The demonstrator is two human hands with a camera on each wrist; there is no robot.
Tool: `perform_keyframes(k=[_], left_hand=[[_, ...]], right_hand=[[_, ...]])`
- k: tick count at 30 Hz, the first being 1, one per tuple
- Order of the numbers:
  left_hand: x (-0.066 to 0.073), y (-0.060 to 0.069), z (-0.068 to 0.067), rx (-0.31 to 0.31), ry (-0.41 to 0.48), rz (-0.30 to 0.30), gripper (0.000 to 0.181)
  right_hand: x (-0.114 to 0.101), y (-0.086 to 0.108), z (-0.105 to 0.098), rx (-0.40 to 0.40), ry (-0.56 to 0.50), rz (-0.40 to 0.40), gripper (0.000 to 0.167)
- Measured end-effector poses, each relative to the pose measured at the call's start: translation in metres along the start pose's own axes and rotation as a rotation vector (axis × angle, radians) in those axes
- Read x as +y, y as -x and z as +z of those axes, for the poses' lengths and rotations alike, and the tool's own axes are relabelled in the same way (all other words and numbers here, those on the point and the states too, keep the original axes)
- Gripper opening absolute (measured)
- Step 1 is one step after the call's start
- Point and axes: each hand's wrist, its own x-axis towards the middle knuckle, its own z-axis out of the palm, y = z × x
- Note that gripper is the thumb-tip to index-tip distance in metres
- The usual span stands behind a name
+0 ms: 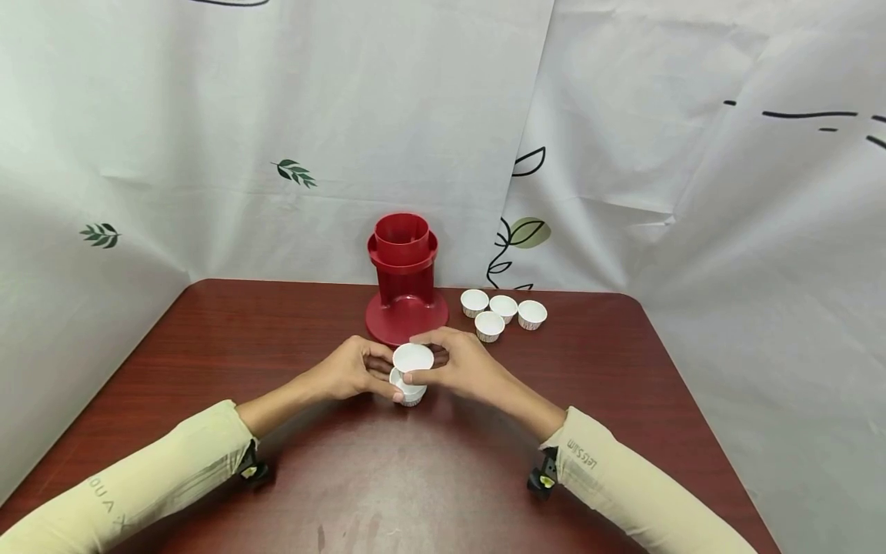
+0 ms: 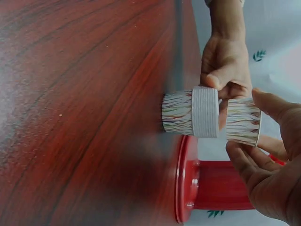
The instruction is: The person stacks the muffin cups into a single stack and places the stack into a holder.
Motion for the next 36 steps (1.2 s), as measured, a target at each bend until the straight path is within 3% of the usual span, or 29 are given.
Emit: perform_keyframes(k=[4,10,14,25,36], left_hand=[[-0.001,0.000,0.000,0.003,-0.005,0.003,0.041],[-0.002,0.001,0.000,0.006,0.011,0.005,0.044],[-0.003,0.001,0.001,0.005,0.004,0.015,0.047],[-0.003,0.005,0.002,-0.002,-0.015,0.036,0.052],[-0.005,0.005,0.002,-0.017,-0.016,0.060,0.057]], right_hand=[[0.002,0.002,0.003,-0.030,0.007,-0.017,0.057],[0.010,0.004,0.009,-0.027,0.148,-0.038,0.062],[0.015,0.006,0.013,-0.015,0.189,-0.051,0.064],[0.022,0.009,0.017,-0.021,0.057,0.011,0.056],[0.026,0.007,0.016,-0.030,0.162,-0.005,0.055]])
